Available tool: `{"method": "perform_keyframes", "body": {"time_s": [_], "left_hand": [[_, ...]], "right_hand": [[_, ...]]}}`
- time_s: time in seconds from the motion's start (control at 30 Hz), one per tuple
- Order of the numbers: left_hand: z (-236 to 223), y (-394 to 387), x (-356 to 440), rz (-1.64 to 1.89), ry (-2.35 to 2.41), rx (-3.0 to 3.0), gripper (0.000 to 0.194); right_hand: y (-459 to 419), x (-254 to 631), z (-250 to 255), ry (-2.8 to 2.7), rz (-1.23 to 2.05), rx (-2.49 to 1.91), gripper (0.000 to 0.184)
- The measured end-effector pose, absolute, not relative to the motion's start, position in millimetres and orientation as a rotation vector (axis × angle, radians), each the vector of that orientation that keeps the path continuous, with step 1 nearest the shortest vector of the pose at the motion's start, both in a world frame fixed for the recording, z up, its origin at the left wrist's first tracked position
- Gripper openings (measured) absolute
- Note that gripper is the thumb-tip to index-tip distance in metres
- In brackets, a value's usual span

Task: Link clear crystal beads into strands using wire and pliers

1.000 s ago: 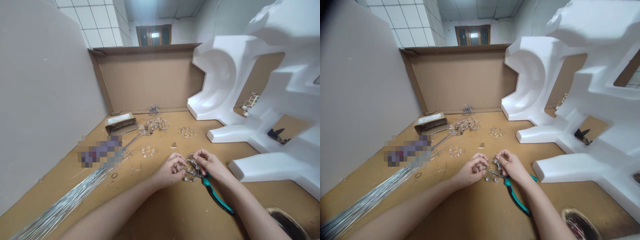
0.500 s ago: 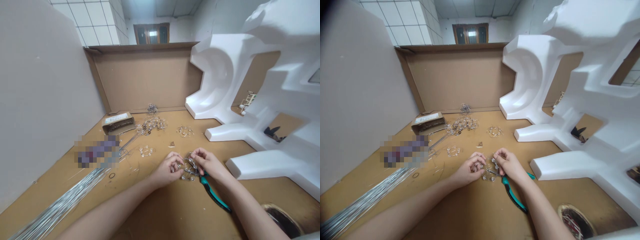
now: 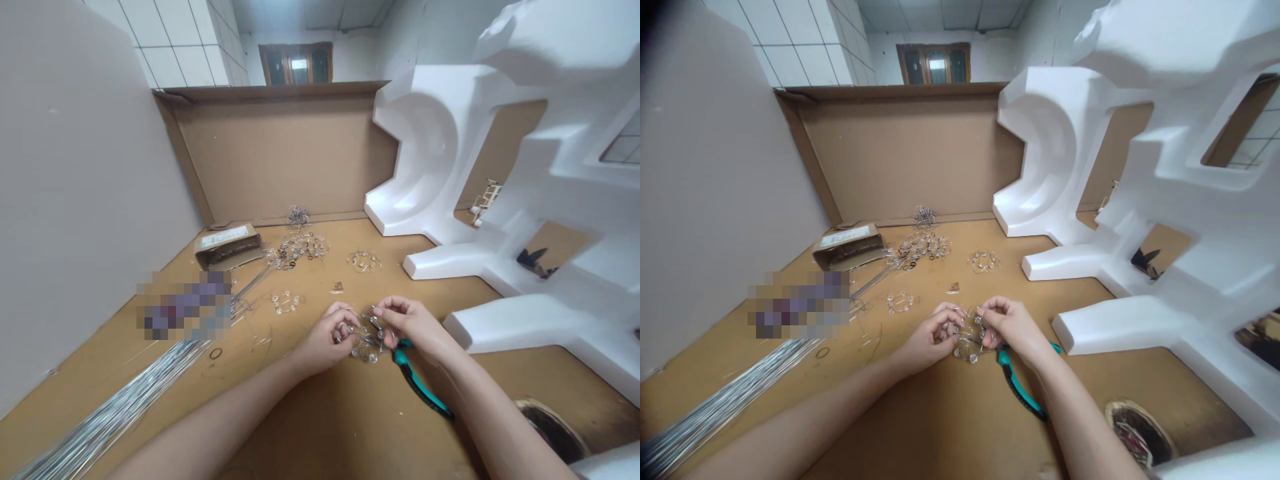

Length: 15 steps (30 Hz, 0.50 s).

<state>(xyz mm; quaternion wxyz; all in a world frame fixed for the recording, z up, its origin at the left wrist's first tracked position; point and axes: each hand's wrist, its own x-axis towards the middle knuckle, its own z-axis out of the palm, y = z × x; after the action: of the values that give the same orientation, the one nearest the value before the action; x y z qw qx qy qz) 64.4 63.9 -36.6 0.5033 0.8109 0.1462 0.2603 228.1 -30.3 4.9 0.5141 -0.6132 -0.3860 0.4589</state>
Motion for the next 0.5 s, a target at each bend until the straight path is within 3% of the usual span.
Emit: {"method": "perform_keyframes", "body": {"time_s": [0.5], "left_hand": [[-36.7, 63.6, 67.9, 0.616, 0.379, 1.749, 0.015]], "right_hand": [[-28.2, 228.0, 6.1, -0.931, 1.028, -1.504, 0.025]]}}
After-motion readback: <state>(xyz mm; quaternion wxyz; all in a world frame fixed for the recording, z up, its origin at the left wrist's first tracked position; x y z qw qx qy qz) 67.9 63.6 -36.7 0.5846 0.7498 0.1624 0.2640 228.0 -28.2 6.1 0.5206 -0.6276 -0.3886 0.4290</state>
